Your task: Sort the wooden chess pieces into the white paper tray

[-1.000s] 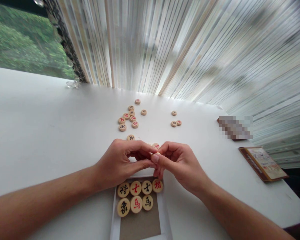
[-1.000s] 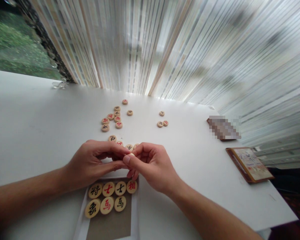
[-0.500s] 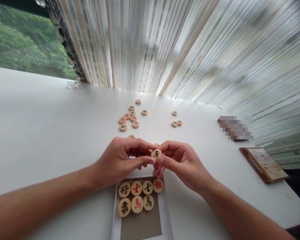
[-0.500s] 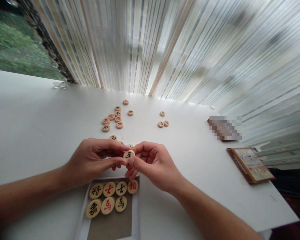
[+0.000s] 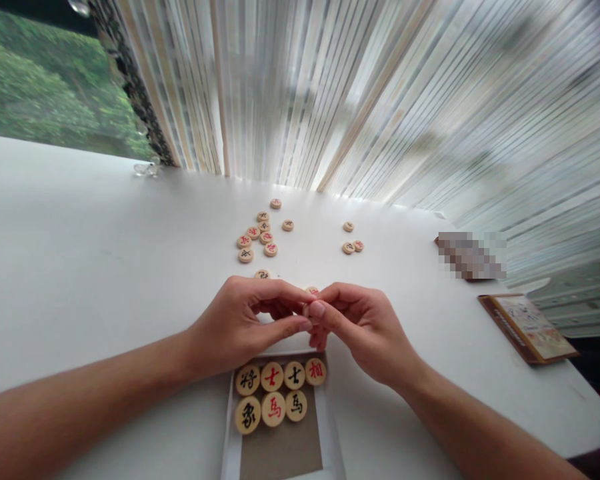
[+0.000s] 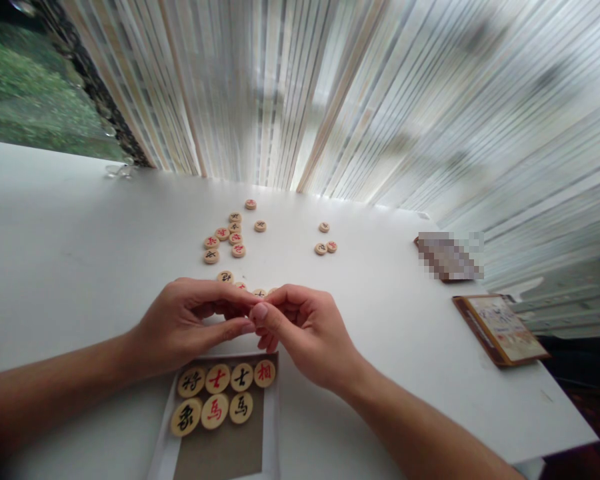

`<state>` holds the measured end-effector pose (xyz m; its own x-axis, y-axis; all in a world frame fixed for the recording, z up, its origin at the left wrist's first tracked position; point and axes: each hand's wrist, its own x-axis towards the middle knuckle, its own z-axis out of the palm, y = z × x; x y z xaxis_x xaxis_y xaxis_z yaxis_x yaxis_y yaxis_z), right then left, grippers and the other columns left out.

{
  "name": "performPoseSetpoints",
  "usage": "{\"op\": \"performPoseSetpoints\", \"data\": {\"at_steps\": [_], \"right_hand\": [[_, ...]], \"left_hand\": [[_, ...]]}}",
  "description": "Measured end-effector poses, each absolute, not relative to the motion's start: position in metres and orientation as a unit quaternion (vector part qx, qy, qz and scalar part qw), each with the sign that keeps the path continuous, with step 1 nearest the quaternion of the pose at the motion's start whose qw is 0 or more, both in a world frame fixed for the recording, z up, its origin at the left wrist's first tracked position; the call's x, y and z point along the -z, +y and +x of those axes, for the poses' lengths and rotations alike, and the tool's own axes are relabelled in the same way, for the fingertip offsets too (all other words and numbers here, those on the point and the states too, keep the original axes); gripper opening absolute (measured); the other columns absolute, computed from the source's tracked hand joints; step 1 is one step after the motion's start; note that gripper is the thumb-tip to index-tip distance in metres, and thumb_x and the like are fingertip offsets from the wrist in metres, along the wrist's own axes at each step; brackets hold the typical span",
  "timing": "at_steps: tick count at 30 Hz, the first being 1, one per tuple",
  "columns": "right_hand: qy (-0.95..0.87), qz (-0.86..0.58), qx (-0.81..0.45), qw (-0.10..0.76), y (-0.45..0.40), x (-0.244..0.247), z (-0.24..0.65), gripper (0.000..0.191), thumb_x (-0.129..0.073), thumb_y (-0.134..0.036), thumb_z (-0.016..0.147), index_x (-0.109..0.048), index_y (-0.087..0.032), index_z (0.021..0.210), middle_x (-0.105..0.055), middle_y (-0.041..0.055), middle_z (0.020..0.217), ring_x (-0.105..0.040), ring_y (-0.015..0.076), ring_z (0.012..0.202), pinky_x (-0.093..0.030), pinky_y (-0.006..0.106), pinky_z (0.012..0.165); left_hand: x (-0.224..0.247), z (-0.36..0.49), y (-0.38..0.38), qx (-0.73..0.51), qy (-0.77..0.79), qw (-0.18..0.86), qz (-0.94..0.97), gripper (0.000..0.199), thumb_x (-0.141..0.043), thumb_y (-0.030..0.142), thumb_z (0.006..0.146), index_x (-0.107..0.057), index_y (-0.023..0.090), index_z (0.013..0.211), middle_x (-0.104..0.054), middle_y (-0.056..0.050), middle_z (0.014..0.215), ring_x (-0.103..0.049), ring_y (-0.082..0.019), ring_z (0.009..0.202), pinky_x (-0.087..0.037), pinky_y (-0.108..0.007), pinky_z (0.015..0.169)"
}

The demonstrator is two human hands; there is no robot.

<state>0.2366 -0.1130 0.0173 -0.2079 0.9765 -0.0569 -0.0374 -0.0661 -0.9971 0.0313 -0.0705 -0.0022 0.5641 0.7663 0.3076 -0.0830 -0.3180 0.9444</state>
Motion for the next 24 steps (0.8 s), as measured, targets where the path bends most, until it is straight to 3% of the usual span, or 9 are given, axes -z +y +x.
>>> {"op": "performPoseSetpoints", "data": {"at_steps": [5, 12, 24], "right_hand": [[-0.563, -0.426, -0.546, 0.451, -0.113, -0.018, 0.238, 0.030, -0.078, -0.045, 0.096, -0.084, -0.017, 0.106, -0.080, 0.0063, 0.079, -0.073, 0.0173, 0.067, -0.064, 0.030, 0.065], [-0.599, -0.426, -0.488, 0.471, -0.116, -0.008, 0.240, 0.032, -0.084, -0.026, 0.092, -0.080, -0.021, 0.123, -0.083, 0.0054, 0.092, -0.077, 0.0164, 0.075, -0.066, 0.029, 0.072], [-0.726, -0.417, -0.258, 0.482, -0.115, -0.005, 0.245, 0.026, -0.081, -0.012, 0.091, -0.078, -0.022, 0.115, -0.082, 0.0062, 0.100, -0.076, 0.0156, 0.076, -0.066, 0.028, 0.070]], "left_hand": [[0.003, 0.034, -0.069, -0.429, 0.282, 0.569, 0.642, 0.019, -0.087, 0.019, 0.085, -0.083, 0.013, 0.103, -0.083, -0.006, 0.084, -0.077, -0.014, 0.068, -0.064, -0.019, 0.062], [0.002, 0.034, -0.070, -0.445, 0.301, 0.589, 0.604, 0.017, -0.088, 0.019, 0.084, -0.083, 0.013, 0.099, -0.082, -0.005, 0.079, -0.073, -0.012, 0.058, -0.063, -0.018, 0.054], [0.000, 0.035, -0.070, -0.446, 0.295, 0.605, 0.589, 0.017, -0.087, 0.012, 0.082, -0.080, 0.013, 0.098, -0.083, -0.002, 0.078, -0.073, -0.009, 0.056, -0.062, -0.014, 0.054]]}}
